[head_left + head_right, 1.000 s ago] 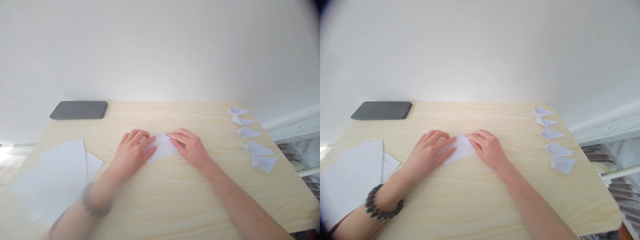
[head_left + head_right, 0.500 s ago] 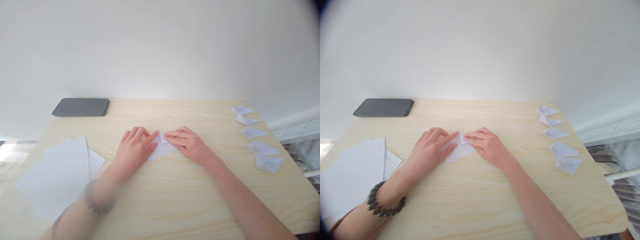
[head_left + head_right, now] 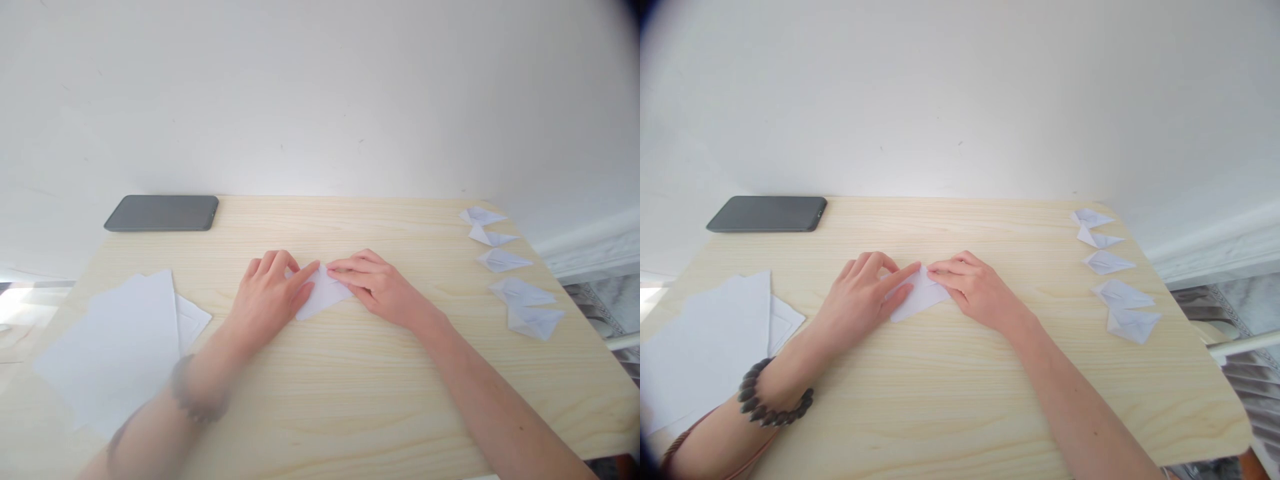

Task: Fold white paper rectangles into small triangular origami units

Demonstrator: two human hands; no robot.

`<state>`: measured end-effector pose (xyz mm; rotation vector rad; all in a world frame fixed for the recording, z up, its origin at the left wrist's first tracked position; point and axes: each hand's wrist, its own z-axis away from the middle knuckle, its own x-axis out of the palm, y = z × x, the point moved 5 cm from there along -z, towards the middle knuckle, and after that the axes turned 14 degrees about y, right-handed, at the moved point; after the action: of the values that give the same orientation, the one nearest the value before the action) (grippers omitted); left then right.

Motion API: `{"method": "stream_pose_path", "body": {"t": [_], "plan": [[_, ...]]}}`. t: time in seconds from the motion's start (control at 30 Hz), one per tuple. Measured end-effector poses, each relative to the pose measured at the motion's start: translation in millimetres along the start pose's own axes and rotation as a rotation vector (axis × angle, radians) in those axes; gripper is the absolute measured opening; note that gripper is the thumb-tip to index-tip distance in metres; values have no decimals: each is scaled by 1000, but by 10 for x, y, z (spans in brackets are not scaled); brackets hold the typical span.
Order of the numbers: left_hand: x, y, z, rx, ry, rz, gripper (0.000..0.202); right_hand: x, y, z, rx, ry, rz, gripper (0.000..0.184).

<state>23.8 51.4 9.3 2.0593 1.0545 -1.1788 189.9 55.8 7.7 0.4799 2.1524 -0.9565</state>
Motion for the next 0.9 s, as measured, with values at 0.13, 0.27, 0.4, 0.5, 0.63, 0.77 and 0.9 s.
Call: {"method": "stream_pose_path", "body": {"t": [0.13, 0.27, 0.4, 0.5, 0.63, 0.77, 0.9], "plan": [[10, 4, -9, 0, -4, -6, 33, 3, -8, -4, -11, 0, 8, 34], [-4, 11, -10, 10, 1, -16, 33, -5, -18, -2, -19, 5, 14, 36], [-22, 16, -15, 17, 9, -31, 29, -19, -44, -2, -34, -3, 43, 36], [-27, 25, -26, 9, 17, -41, 28, -33, -66, -6, -35, 3, 66, 35], [-31, 54, -46, -37, 30, -37, 26, -55, -87, -5, -39, 22, 77, 32], [-15, 86, -75, -117, 42, -16, 27, -84, -74, 1, -5, 58, 34, 31], [18, 98, -94, -156, 36, -4, 27, -68, -54, -19, 39, 109, 35, 31]]}}
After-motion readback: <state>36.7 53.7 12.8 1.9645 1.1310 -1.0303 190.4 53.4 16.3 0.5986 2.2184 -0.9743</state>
